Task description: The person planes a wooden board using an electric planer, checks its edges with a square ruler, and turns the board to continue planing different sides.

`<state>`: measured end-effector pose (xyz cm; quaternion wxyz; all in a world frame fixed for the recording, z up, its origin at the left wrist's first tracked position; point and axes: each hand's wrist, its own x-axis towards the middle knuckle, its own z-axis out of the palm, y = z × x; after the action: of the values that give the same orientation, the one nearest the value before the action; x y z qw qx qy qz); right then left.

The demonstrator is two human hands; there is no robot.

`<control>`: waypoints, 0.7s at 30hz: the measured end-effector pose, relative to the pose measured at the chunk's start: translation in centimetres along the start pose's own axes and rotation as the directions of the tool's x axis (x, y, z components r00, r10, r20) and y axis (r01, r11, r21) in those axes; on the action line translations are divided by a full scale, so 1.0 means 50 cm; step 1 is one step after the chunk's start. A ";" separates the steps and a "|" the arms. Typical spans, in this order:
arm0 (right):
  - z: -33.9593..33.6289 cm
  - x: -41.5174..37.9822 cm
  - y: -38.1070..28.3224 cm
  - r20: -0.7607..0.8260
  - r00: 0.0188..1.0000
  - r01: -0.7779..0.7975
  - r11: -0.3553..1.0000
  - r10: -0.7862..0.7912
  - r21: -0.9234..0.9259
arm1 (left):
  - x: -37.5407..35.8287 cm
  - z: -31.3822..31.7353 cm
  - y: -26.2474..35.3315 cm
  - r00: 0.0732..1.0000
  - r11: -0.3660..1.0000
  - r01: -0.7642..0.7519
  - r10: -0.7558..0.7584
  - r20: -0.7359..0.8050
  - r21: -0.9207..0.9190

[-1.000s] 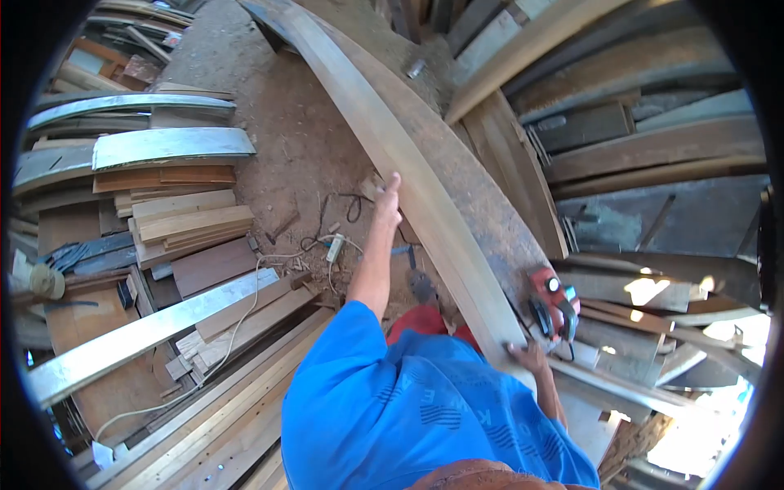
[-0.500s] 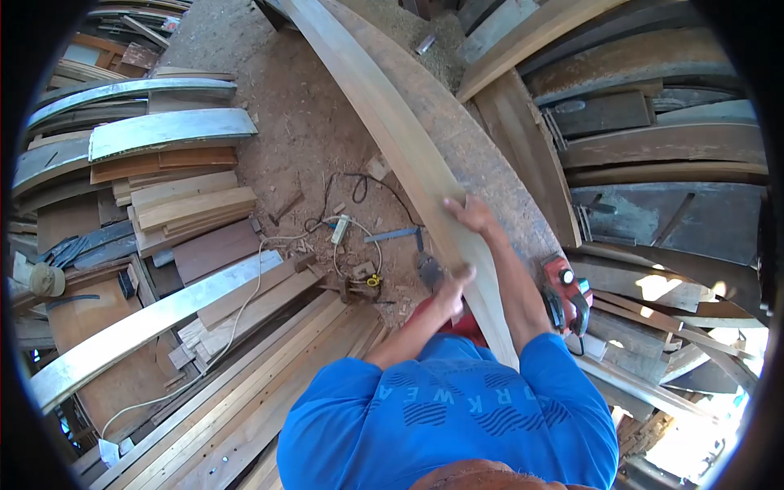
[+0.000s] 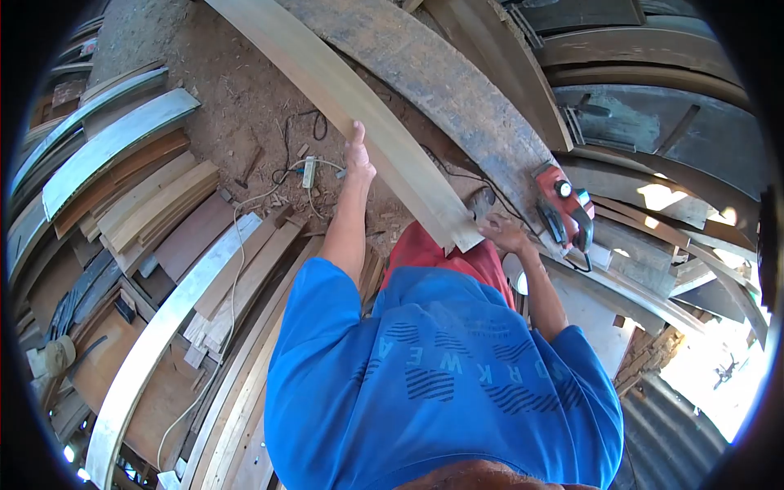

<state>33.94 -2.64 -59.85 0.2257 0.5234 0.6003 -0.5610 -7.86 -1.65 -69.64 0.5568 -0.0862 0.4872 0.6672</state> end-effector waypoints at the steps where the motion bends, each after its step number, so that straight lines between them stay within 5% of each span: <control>1: -0.005 -0.012 -0.045 0.088 0.996 0.009 1.000 -0.011 0.023 | -0.004 0.009 0.005 1.000 1.000 -0.024 0.024 -0.004 0.007; 4: 0.035 0.038 -0.055 0.111 0.994 0.013 0.995 -0.024 0.099 | 0.002 0.016 0.014 1.000 1.000 -0.009 0.009 0.005 -0.017; 8: 0.052 0.096 -0.047 0.095 0.995 0.021 0.999 -0.018 -0.027 | -0.081 0.046 0.013 0.994 0.989 0.107 -0.108 -0.006 -0.107; 11: 0.027 0.090 -0.080 0.076 0.994 0.084 0.994 -0.079 -0.066 | -0.160 0.009 -0.082 0.989 0.993 0.111 -0.106 -0.100 0.045; 14: 0.044 0.132 -0.040 0.114 0.992 0.066 0.997 -0.062 -0.030 | -0.341 0.070 -0.131 0.951 0.864 0.227 -0.097 -0.294 0.449; 15: 0.002 0.079 -0.107 0.189 0.979 0.074 0.996 -0.082 0.052 | -0.359 0.063 -0.198 0.946 0.874 0.187 -0.037 -0.322 0.449; 16: 0.037 0.144 -0.037 0.250 0.954 0.139 0.983 -0.165 0.116 | -0.359 0.060 -0.255 0.936 0.879 0.155 0.016 -0.352 0.451; 19: 0.049 0.185 -0.001 0.151 0.974 0.170 0.985 -0.168 -0.002 | -0.354 0.102 -0.316 0.927 0.920 -0.064 0.199 -0.318 0.387; 21: 0.056 0.201 0.019 0.044 0.980 0.197 0.980 -0.195 -0.034 | -0.328 0.110 -0.336 0.919 0.922 -0.040 0.185 -0.348 0.384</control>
<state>30.36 -1.59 -69.65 0.1912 0.4459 0.6549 -0.5794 14.37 -9.96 -65.38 0.4185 -0.0781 0.7061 0.5659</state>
